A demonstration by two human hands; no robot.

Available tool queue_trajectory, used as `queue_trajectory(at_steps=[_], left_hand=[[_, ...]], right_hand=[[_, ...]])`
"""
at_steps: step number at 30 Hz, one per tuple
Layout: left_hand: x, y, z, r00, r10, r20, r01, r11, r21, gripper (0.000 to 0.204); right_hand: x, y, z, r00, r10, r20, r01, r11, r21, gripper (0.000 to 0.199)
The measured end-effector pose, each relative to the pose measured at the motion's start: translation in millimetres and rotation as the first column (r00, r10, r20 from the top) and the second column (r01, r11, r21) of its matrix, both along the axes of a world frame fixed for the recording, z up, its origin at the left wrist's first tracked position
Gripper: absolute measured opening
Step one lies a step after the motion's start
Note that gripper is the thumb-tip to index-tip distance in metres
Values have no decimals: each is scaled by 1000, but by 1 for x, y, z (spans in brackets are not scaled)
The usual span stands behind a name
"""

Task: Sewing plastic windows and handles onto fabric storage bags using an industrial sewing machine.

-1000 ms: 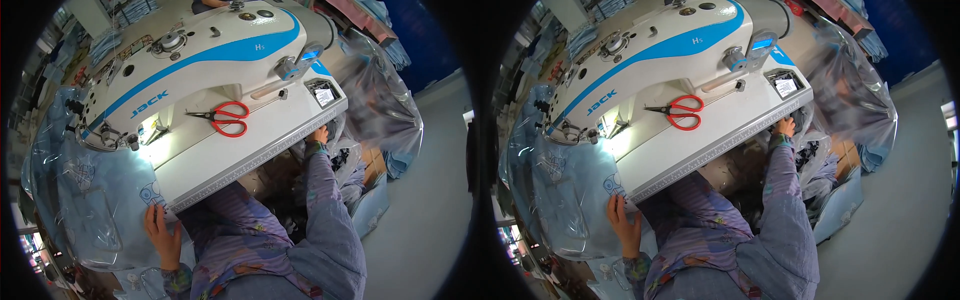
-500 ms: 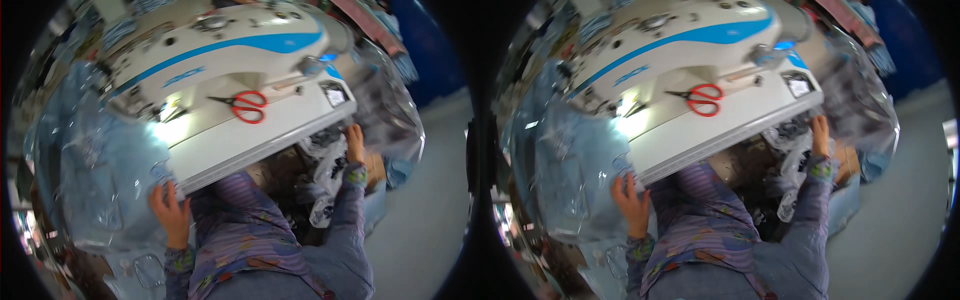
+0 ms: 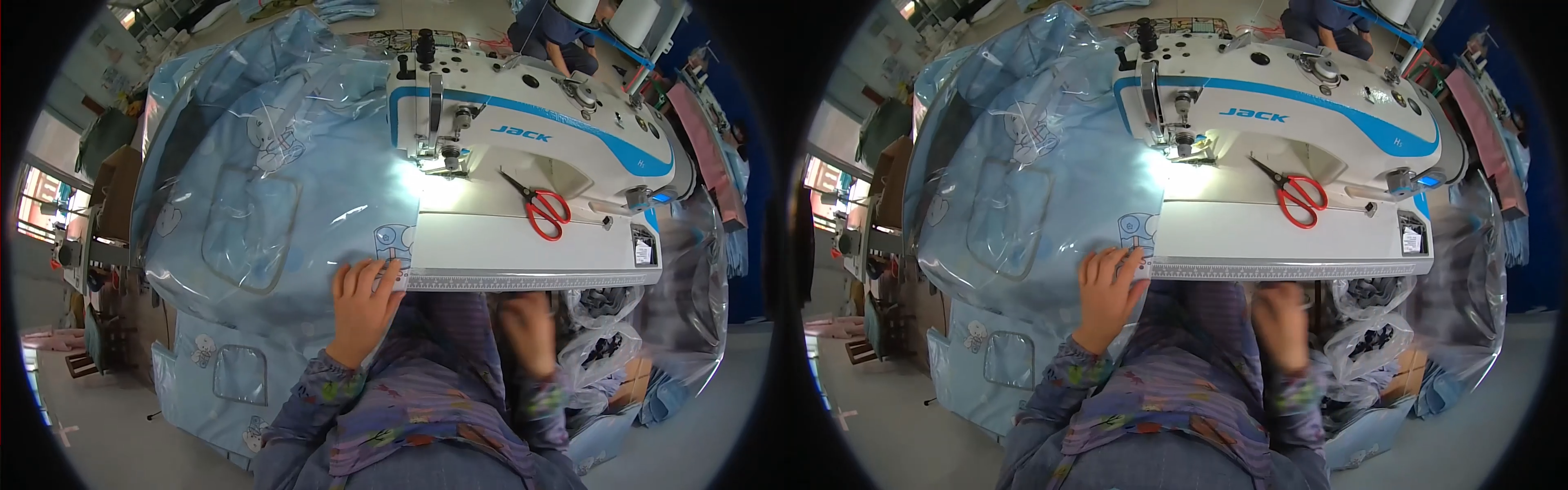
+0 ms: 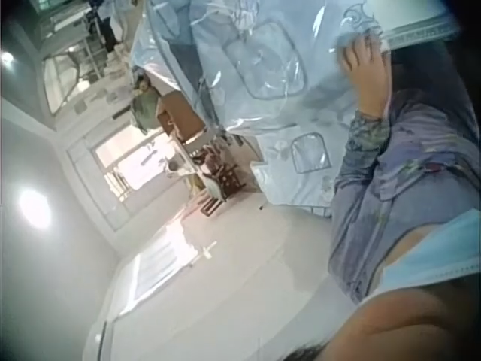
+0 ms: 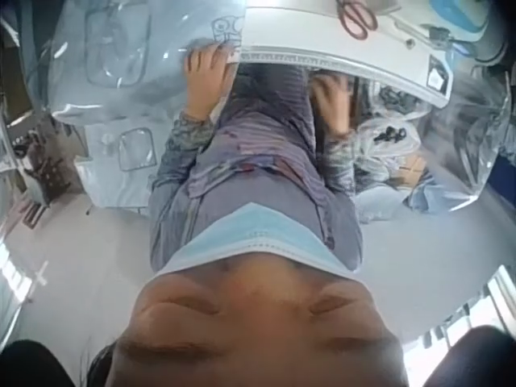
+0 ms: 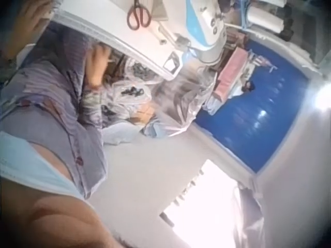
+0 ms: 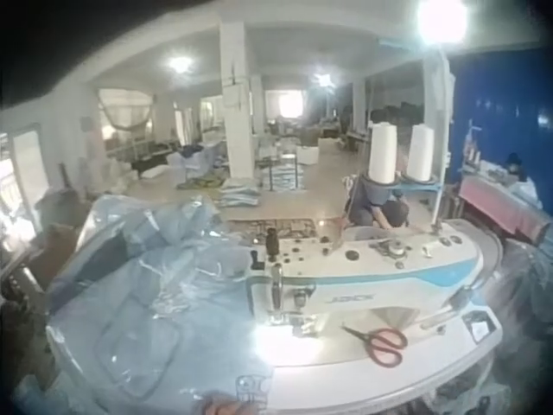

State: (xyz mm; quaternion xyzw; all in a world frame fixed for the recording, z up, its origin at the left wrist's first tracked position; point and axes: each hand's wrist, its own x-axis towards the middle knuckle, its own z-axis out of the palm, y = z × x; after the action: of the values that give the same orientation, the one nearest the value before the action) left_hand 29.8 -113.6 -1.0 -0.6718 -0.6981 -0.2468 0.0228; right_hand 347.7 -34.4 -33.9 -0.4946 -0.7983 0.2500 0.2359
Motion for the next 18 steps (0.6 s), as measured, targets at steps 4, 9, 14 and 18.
queue_trajectory(at_steps=[4, 9, 14, 18], left_hand=[[-21, 13, 16, 973, -52, 223, 104, 968, -229, 38], [-27, 44, 19, 976, -215, 20, 216, 975, -60, 39], [-16, 34, 17, 977, -187, 104, 201, 969, -141, 42], [-1, 40, 18, 991, -124, 59, 131, 981, -143, 42]], right_hand=[[-115, -37, -14, 846, 258, -467, -381, 905, -191, 19], [-182, -50, -56, 675, 284, -681, -593, 758, -272, 17], [-143, -48, 10, 701, 229, -675, -649, 597, -472, 21], [-133, -61, 5, 677, 14, -736, -607, 576, -548, 25]])
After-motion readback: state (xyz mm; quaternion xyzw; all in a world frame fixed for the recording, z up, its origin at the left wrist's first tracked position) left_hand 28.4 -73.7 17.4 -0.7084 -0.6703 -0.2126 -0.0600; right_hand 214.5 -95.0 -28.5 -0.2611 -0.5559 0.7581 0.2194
